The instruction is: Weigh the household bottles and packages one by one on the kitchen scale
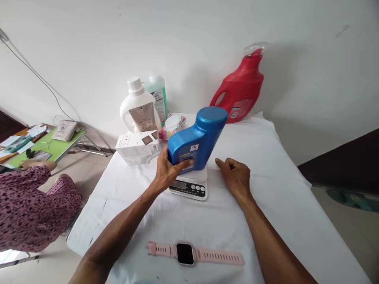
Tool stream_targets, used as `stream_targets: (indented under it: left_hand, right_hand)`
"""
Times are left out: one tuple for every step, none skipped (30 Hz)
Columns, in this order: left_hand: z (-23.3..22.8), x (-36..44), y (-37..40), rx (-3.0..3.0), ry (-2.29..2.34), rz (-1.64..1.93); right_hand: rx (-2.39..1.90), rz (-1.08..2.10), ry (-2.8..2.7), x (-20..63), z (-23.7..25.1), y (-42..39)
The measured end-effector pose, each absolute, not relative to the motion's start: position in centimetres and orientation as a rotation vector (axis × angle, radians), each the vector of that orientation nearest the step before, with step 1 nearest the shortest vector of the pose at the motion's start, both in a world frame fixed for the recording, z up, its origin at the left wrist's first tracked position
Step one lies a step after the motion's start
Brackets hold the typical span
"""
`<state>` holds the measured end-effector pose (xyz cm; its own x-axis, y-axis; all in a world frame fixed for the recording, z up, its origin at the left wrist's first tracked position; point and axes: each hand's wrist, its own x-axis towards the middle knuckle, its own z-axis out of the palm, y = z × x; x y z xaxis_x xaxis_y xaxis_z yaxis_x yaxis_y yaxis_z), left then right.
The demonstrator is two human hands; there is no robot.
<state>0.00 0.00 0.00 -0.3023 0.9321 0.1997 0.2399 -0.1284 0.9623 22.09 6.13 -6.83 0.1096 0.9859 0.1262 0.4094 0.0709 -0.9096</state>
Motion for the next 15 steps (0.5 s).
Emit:
stream_targets:
  left_hand:
    - [0.1, -0.3, -0.5, 1.303, 1.516, 1.486]
    - [0.3, -0.7, -1.2, 1.282, 1.507, 1.492]
    - [0.4, -1.1, -2.0, 1.26, 1.511, 1.494]
    - [0.4, -1.7, -2.9, 1.234, 1.526, 1.499]
    - [0.5, -2.4, -3.9, 1.205, 1.551, 1.51]
    - [0.5, -3.2, -4.8, 1.176, 1.583, 1.521]
    - [0.5, -4.1, -5.7, 1.145, 1.62, 1.539]
    - [0.4, -5.0, -6.5, 1.123, 1.664, 1.553]
    - [0.4, -6.0, -7.2, 1.11, 1.713, 1.568]
    - [0.3, -7.0, -7.8, 1.107, 1.766, 1.578]
    - [0.2, -7.9, -8.2, 1.11, 1.819, 1.583]
    - [0.1, -8.8, -8.5, 1.114, 1.865, 1.589]
    - [-0.1, -9.6, -8.7, 1.118, 1.903, 1.596]
    - [-0.2, -10.3, -8.7, 1.116, 1.934, 1.603]
    - [-0.4, -10.8, -8.7, 1.108, 1.959, 1.608]
  right_hand:
    - [-1.485, 0.801, -1.449, 22.1, -6.9, 6.2]
    - [-1.483, 0.792, -1.453, 22.1, -6.9, 6.2]
    - [-1.48, 0.785, -1.458, 22.1, -6.9, 6.2]
    - [-1.475, 0.782, -1.461, 22.1, -6.9, 6.3]
    - [-1.468, 0.781, -1.462, 22.1, -6.8, 6.3]
    - [-1.463, 0.783, -1.461, 22.1, -6.8, 6.2]
    - [-1.458, 0.788, -1.458, 22.1, -6.7, 6.2]
    - [-1.456, 0.794, -1.454, 22.0, -6.6, 6.2]
    - [-1.455, 0.801, -1.449, 22.0, -6.6, 6.1]
    - [-1.453, 0.805, -1.444, 22.0, -6.5, 6.1]
    - [-1.448, 0.808, -1.442, 21.9, -6.5, 6.1]
    - [-1.439, 0.807, -1.442, 21.9, -6.4, 6.1]
    - [-1.429, 0.802, -1.444, 21.9, -6.4, 6.0]
    - [-1.423, 0.795, -1.449, 21.9, -6.4, 6.1]
    - [-1.42, 0.787, -1.451, 21.9, -6.4, 6.1]
